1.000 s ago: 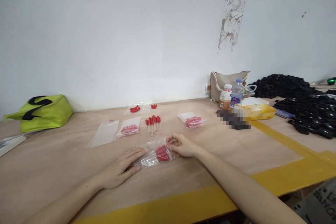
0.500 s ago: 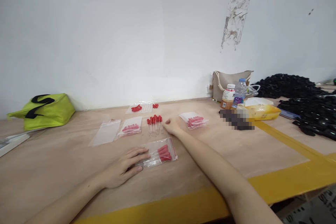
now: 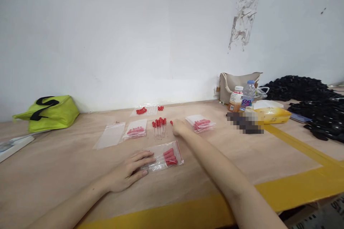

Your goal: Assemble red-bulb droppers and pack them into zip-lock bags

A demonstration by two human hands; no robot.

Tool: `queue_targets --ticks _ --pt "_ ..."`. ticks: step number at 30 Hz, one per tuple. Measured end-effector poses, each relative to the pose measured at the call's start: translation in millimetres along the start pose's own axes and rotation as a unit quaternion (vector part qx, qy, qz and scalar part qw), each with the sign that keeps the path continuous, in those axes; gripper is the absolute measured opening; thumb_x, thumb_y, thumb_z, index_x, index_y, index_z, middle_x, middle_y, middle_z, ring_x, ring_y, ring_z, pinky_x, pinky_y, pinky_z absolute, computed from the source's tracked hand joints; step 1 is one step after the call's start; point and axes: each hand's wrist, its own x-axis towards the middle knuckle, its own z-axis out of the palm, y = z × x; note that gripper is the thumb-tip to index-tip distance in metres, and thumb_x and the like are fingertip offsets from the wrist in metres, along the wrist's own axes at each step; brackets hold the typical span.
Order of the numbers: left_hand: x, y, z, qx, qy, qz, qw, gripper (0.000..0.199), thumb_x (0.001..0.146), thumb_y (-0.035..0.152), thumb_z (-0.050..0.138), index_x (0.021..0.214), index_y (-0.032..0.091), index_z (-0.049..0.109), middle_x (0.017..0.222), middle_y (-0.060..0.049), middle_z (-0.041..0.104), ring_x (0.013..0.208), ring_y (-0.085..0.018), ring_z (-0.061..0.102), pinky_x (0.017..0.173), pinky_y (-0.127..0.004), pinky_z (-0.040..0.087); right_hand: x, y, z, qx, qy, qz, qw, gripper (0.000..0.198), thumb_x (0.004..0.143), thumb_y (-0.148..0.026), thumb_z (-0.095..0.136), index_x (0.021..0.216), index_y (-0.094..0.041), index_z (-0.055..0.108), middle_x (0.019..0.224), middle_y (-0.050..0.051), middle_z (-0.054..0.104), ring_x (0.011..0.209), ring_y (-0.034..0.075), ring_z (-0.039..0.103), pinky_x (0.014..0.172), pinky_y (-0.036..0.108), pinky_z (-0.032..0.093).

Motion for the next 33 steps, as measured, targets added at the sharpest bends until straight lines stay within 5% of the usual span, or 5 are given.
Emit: queue_targets --ticks 5,12,18,26,33 --pt "1 2 -2 -0.01 0.008 0.003 1.0 0.037 0.089 0.035 0.037 0.125 0.03 0.041 0.131 -0.002 0.041 0.12 -0.02 0.035 0.1 -0.04 0.029 -25 43 10 0.143 0.077 -0.055 0.985 0.044 0.077 -0.019 0.042 0.119 -0.007 0.035 0.078 0.01 0.06 0.071 0.017 0.057 0.063 0.025 0.043" --pt "2 3 -2 -0.008 0.005 0.003 1.0 0.037 0.089 0.035 0.036 0.125 0.03 0.04 0.131 -0.002 0.041 0.12 -0.02 0.035 0.1 -0.039 0.029 -68 57 29 0.61 0.157 0.013 0.777 0.087 0.064 -0.026 0.052 0.129 -0.023 -0.006 0.061 -0.01 0.041 0.044 0.01 0.051 0.045 0.024 0.048" --pt "1 3 -1 -0.007 0.009 0.001 1.0 0.037 0.089 0.035 0.035 0.125 0.03 0.04 0.131 -0.002 0.04 0.12 -0.02 0.035 0.101 -0.04 0.028 -69 41 34 0.641 0.131 0.048 0.754 0.084 0.063 -0.017 0.054 0.126 -0.025 0.0 0.06 -0.009 0.044 0.046 0.013 0.056 0.047 0.027 0.052" --pt "1 3 0 0.009 0.006 -0.003 1.0 0.036 0.09 0.035 0.034 0.125 0.029 0.04 0.132 -0.002 0.039 0.121 -0.02 0.034 0.101 -0.04 0.028 -73 38 33 0.74 0.056 0.075 0.666 0.019 0.077 -0.028 0.046 0.084 -0.024 0.029 0.062 -0.005 0.049 0.053 0.013 0.059 0.054 0.031 0.053" --pt "1 3 -1 0.007 0.016 -0.009 1.0 0.044 0.089 0.036 0.037 0.131 0.027 0.03 0.131 -0.004 0.04 0.12 -0.02 0.035 0.102 -0.04 0.027 -73 38 32 0.738 0.077 0.117 0.66 0.025 0.07 -0.014 0.053 0.08 -0.023 0.032 0.062 -0.005 0.049 0.05 0.01 0.056 0.052 0.026 0.053"
